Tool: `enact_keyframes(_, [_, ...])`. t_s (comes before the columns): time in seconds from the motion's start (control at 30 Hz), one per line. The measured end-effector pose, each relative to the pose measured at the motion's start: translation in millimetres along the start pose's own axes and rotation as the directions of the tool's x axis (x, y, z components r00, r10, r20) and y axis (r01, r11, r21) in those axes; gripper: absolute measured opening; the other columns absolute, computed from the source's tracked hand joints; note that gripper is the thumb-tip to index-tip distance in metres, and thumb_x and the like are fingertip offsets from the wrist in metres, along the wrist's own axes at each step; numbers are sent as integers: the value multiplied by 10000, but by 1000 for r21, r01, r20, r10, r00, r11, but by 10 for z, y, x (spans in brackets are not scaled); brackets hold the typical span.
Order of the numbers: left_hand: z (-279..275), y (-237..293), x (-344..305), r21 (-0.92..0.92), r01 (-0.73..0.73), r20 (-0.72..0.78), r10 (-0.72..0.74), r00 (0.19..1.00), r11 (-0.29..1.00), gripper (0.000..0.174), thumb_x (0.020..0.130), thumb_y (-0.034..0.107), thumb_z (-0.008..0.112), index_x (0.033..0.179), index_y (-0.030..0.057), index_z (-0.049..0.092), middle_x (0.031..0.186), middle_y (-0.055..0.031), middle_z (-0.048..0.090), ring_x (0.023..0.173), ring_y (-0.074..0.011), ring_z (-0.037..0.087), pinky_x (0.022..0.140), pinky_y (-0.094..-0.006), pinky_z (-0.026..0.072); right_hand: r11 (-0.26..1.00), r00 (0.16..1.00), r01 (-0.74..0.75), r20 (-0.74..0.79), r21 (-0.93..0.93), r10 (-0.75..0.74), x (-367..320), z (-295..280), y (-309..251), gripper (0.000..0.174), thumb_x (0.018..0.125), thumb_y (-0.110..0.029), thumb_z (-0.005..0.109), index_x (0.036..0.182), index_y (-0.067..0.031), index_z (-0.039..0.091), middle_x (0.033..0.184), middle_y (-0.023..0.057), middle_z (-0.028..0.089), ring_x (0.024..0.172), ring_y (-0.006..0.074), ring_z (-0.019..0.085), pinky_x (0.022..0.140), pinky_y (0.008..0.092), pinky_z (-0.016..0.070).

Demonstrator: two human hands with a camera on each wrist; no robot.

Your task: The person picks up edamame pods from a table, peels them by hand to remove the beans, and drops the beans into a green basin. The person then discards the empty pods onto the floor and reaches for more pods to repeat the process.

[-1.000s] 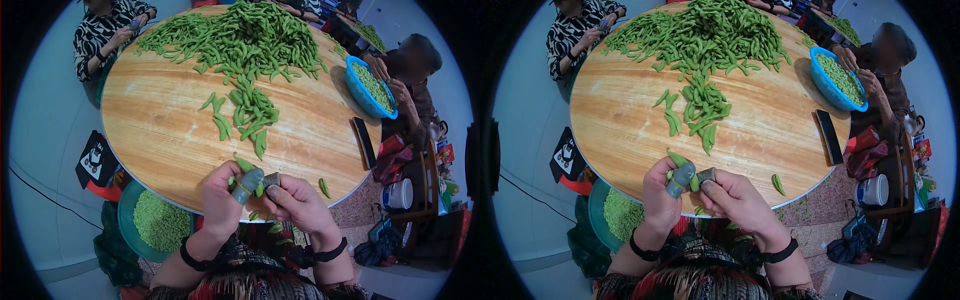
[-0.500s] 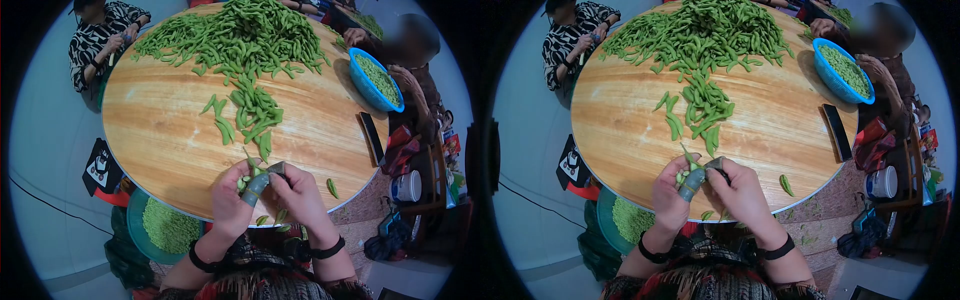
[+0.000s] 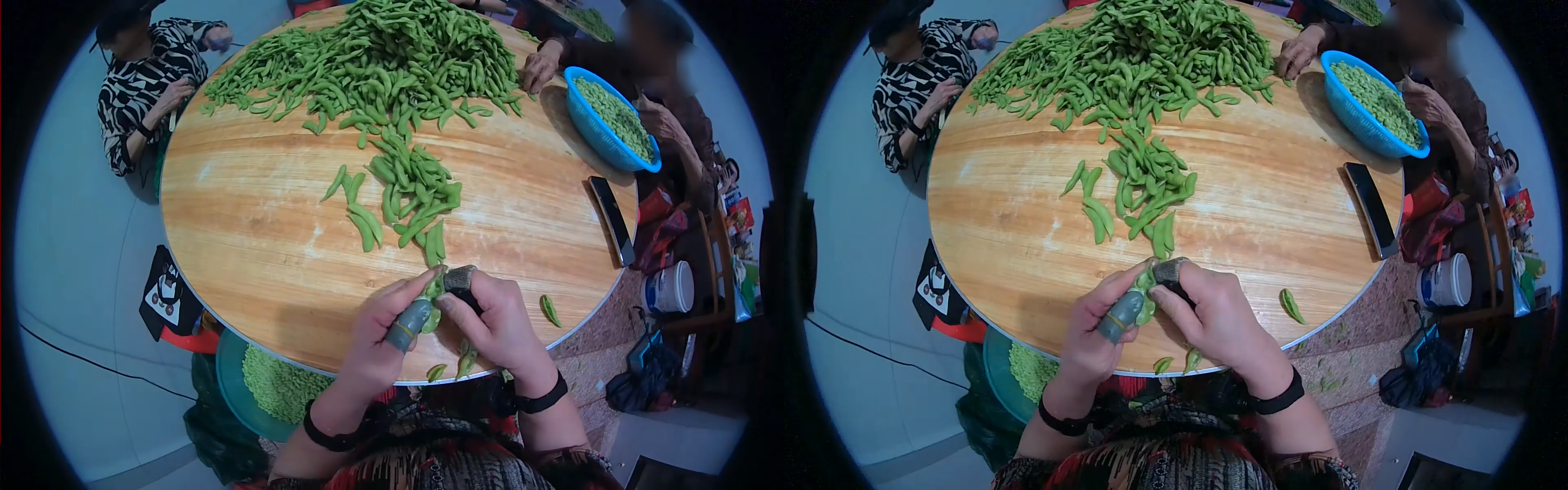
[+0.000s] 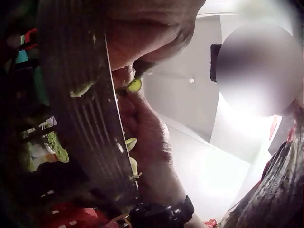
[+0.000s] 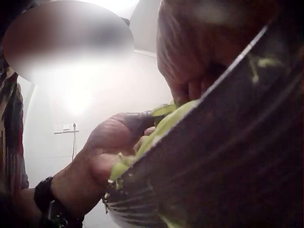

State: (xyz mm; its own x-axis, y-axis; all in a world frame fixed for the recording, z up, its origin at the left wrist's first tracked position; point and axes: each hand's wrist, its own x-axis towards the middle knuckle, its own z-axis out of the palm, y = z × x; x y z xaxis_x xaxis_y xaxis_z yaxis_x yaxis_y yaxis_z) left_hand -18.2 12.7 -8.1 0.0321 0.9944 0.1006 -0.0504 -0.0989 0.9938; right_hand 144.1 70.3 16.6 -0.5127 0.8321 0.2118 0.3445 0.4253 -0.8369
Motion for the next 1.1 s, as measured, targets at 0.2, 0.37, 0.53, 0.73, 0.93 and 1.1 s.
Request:
enact_keyframes(0.2, [99, 124, 56, 383, -239, -5, 261, 965, 892, 476, 816, -20, 511, 1288, 13, 465, 888, -89, 564, 740, -151, 531, 664, -255, 441, 682, 931, -317, 81, 659, 355, 54, 38, 28, 164, 886, -154, 574, 964, -10, 563, 625, -4, 517, 489, 49, 414, 443, 209, 325])
enact_keyframes(0.37, [86, 191, 35, 529, -271, 76, 274, 959, 804, 536, 737, -37, 560, 1262, 62, 508, 826, -128, 539, 663, -257, 555, 581, -317, 452, 473, 892, -421, 259, 774, 370, 61, -11, 15, 107, 910, -138, 531, 936, -36, 550, 630, -30, 472, 456, 20, 335, 398, 177, 250])
enact_keyframes(0.53, [60, 182, -29, 544, -399, 76, 430, 900, 738, 375, 735, -67, 595, 1101, 13, 581, 810, -123, 599, 689, -236, 587, 617, -280, 471, -264, 805, -454, 519, 851, 286, -9, 61, -15, 56, 911, -97, 507, 899, -45, 525, 591, -19, 445, 411, 27, 307, 356, 149, 216])
enact_keyframes(0.73, [131, 157, -4, 493, -435, 24, 488, 873, 754, 319, 734, -48, 615, 1026, 32, 514, 825, -111, 606, 762, -232, 618, 652, -277, 481, 148, 851, -426, 340, 892, 399, -57, 61, -103, 89, 910, -124, 525, 880, -42, 536, 567, -25, 440, 421, 31, 324, 368, 172, 242])
enact_keyframes(0.93, [133, 107, 7, 376, -234, 44, 235, 971, 897, 252, 768, -66, 504, 989, 47, 461, 783, -46, 547, 656, -112, 539, 571, -216, 428, 528, 887, -309, 39, 791, 461, -112, 96, -76, 121, 896, -137, 554, 828, -37, 553, 569, -41, 473, 466, 19, 379, 417, 188, 294])
enact_keyframes(1.1, [174, 52, -9, -131, 74, 42, -69, 997, 989, 314, 712, -111, 450, 986, 42, 428, 770, -25, 495, 608, -89, 471, 503, -210, 361, 616, 892, -237, -83, 752, 445, -170, 76, -41, 126, 888, -134, 563, 813, -33, 569, 590, -39, 501, 507, 21, 418, 450, 192, 324])
